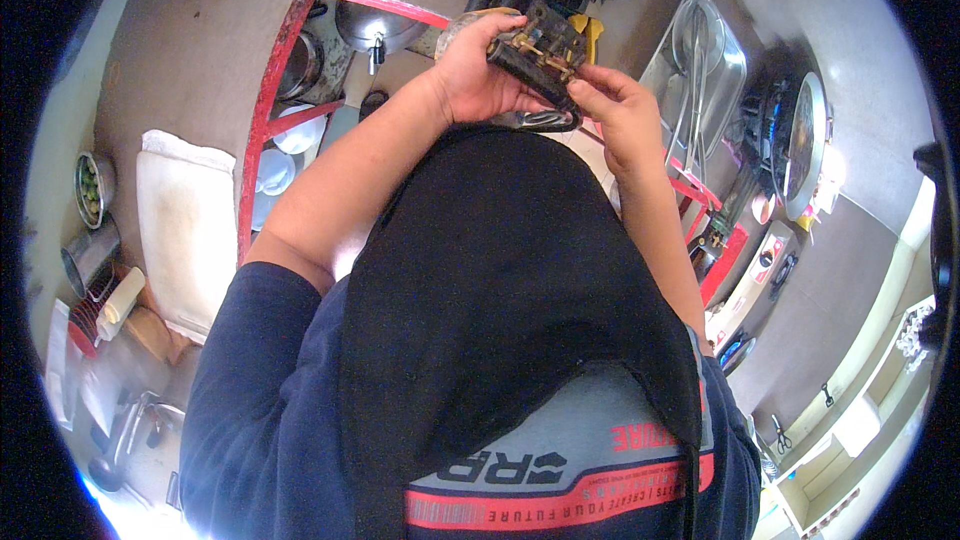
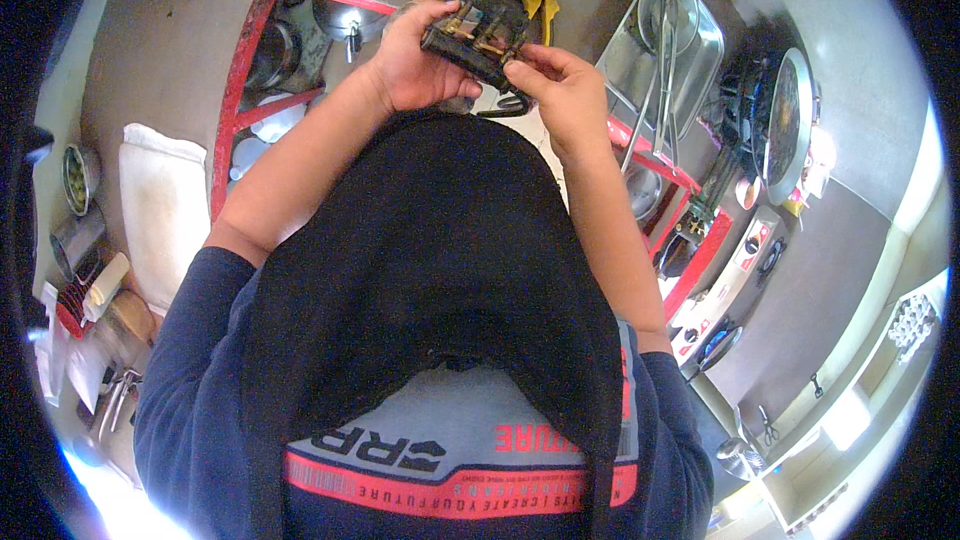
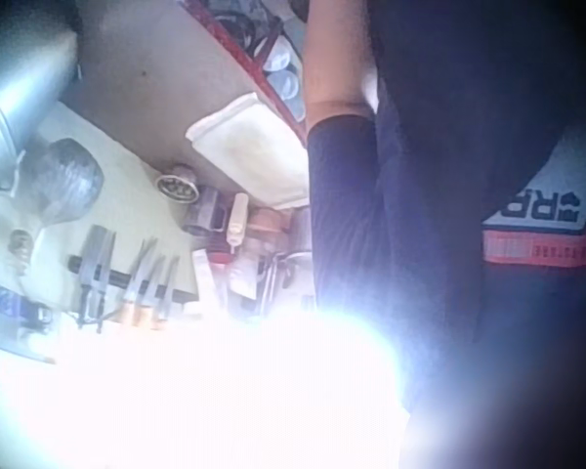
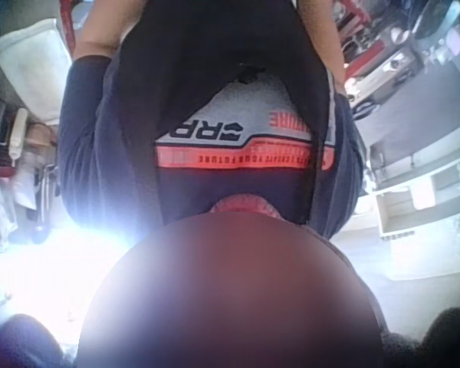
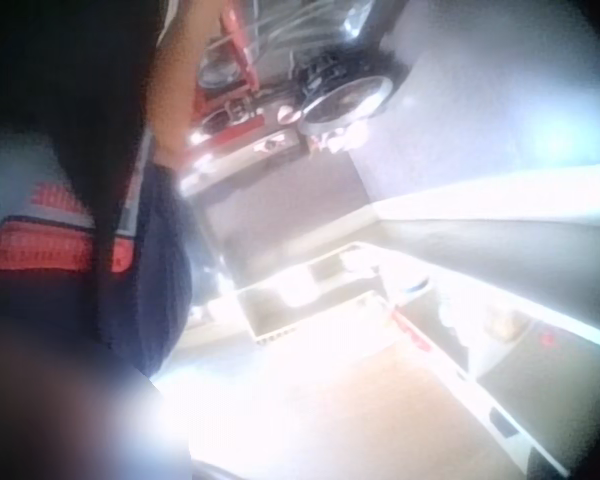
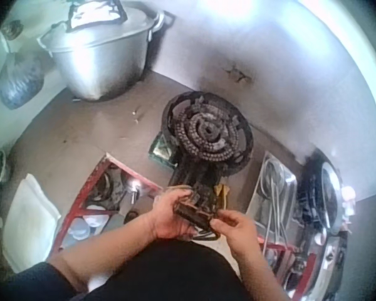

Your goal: The person manipulates a small electronic component with wires, adjusting internal parts with their fingers. They then move to a stove, crack two eggs into a pan, and cook them using a spatula.

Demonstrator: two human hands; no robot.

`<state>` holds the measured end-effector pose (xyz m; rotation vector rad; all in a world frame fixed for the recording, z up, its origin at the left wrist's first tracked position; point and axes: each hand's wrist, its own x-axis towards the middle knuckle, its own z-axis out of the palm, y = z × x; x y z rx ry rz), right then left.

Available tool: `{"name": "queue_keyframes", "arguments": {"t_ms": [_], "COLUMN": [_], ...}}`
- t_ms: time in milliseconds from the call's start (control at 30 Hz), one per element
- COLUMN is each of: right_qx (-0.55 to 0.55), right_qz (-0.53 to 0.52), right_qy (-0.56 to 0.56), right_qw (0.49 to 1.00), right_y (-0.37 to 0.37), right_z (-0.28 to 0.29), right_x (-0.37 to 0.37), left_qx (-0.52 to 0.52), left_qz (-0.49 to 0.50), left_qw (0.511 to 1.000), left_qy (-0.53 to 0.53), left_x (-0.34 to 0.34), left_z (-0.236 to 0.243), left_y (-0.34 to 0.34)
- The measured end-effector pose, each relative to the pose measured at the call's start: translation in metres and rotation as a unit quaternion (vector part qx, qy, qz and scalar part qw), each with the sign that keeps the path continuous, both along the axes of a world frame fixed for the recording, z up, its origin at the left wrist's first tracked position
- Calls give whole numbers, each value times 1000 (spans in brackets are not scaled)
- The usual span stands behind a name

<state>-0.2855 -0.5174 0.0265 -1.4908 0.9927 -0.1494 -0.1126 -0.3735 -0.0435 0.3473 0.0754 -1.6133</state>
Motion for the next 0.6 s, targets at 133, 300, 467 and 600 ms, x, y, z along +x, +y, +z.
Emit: {"name": "queue_keyframes", "arguments": {"t_ms": [133, 300, 467, 600], "right_qx": [65, 110, 85, 95], "right_qz": [-15, -58, -59, -58], "right_qy": [-26, -87, -66, -78], "right_qw": [997, 988, 992, 991], "right_y": [-3, 1, 2, 0], "right_z": [-5, -4, 2, 1], "right_x": [-4, -2, -1, 0], "left_qx": [7, -2, -11, -8], "left_qz": [16, 25, 28, 47], "left_qw": [1000, 1000, 1000, 999], "left_qy": [-7, -2, -7, -16], "left_x": [-3, -6, -8, -11], "left_z": [0, -2, -4, -3], "left_y": [0, -1, -2, -3]}}
